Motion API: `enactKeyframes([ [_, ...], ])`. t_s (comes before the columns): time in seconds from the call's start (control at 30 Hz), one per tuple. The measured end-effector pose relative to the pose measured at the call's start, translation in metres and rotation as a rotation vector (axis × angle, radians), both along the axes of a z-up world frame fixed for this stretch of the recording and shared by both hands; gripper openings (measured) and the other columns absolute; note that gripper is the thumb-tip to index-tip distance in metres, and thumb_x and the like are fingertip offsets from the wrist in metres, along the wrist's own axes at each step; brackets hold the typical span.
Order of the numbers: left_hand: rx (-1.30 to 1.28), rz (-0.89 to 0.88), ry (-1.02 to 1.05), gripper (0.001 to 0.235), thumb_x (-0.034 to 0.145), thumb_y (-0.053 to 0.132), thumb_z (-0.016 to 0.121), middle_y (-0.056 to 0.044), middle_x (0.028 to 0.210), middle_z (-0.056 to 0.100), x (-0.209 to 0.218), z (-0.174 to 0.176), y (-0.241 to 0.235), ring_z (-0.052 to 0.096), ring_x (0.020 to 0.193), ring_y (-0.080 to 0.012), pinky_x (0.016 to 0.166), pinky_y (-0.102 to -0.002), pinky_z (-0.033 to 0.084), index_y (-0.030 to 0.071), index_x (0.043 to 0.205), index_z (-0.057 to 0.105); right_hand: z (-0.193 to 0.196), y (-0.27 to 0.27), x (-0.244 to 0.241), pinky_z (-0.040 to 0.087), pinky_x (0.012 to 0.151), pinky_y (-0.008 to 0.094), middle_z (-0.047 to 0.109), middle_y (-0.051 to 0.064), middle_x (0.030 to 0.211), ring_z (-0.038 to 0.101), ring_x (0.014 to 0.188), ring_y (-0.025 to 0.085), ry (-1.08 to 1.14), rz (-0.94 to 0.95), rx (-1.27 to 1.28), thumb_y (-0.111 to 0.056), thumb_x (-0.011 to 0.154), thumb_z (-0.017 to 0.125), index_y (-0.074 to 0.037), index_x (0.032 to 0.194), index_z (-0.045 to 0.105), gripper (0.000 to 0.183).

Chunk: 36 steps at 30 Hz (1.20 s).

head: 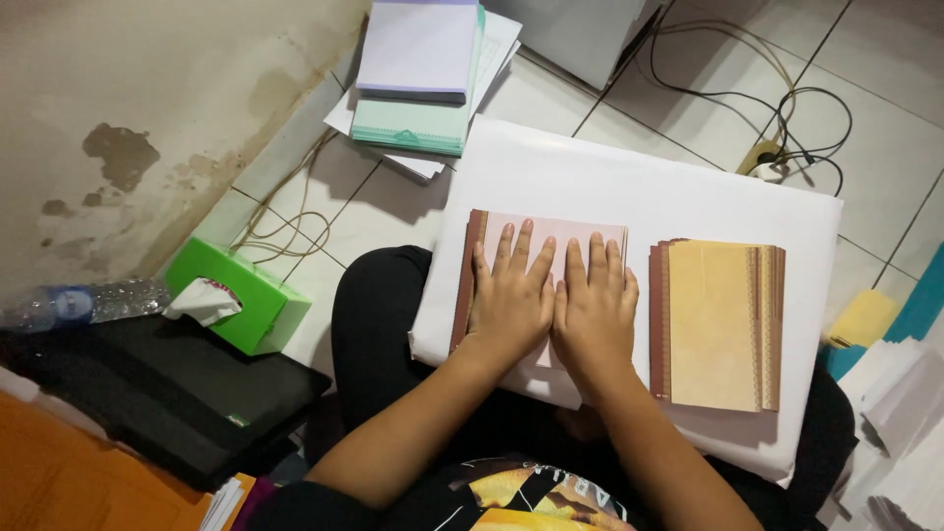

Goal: The person organizes and flips through stacks of pink and yellow booklets on a floor-level work surface.

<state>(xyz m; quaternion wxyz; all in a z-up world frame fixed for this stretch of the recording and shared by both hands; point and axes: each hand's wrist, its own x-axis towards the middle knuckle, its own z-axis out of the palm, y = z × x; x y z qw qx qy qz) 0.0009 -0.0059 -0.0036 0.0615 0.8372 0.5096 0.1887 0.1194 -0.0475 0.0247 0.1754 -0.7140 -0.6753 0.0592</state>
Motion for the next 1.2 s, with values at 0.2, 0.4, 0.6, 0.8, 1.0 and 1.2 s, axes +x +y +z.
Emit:
enactKeyframes([
  [0.2,0.069,0.010,-0.057,0.048,0.096,0.027,0.049,-0.022,0.153,0.047,0.002,0.006,-0.006,0.037,0.147,-0.0414,0.112,-0.068,0.022,0.015,0.142,0.058,-0.005,-0.023,0.008,0.026,0.114,0.059,0.041,0.024,0.156,0.033,0.149,0.041,-0.036,0.057,-0.005,-0.025,0.103,0.047,-0.007,0.151,0.046,0.052],
  [0.4,-0.022,0.003,-0.084,0.049,0.098,0.027,0.045,-0.025,0.152,0.047,0.001,0.024,-0.013,0.036,0.147,-0.0427,0.114,-0.068,0.021,0.013,0.144,0.056,0.031,-0.064,0.085,0.049,0.104,0.046,0.061,0.010,0.138,0.059,0.130,0.030,0.107,0.205,-0.208,-0.028,0.094,0.058,-0.017,0.142,0.056,0.049],
  [0.6,-0.004,-0.004,-0.080,0.049,0.098,0.027,0.047,-0.026,0.151,0.047,-0.001,0.022,-0.015,0.036,0.147,-0.0436,0.114,-0.069,0.020,0.012,0.143,0.057,0.039,-0.109,0.094,0.045,0.104,0.063,0.032,0.029,0.158,0.036,0.144,0.048,-0.107,-0.289,-0.062,-0.056,0.087,0.065,-0.002,0.161,0.025,0.099],
  [0.8,-0.011,-0.012,-0.112,0.049,0.097,0.026,0.047,-0.027,0.150,0.048,-0.002,0.026,-0.016,0.036,0.147,-0.0432,0.115,-0.069,0.019,0.011,0.142,0.058,-0.010,-0.101,0.099,0.047,0.105,0.057,0.046,0.032,0.148,0.047,0.138,0.046,-0.235,-0.290,0.057,-0.035,0.090,0.066,0.005,0.156,0.034,0.083],
  [1.0,-0.036,-0.034,-0.195,0.044,0.096,0.025,0.051,-0.025,0.146,0.052,-0.008,0.009,-0.010,0.039,0.145,-0.0413,0.116,-0.068,0.017,0.010,0.136,0.062,0.018,-0.102,0.163,0.055,0.086,0.055,0.074,0.020,0.109,0.070,0.104,0.043,0.162,-0.507,-0.137,-0.032,0.101,0.043,-0.013,0.135,0.063,0.044],
  [1.2,-0.728,0.074,-1.060,0.030,0.096,0.019,0.050,-0.010,0.139,0.061,-0.032,0.036,0.009,0.066,0.103,-0.0143,0.080,-0.029,0.060,0.010,0.117,0.069,0.127,-0.118,0.121,0.053,0.080,0.027,0.064,0.004,0.103,0.060,0.090,0.013,0.895,-0.400,0.285,-0.014,0.111,0.048,-0.007,0.122,0.056,0.015],
])
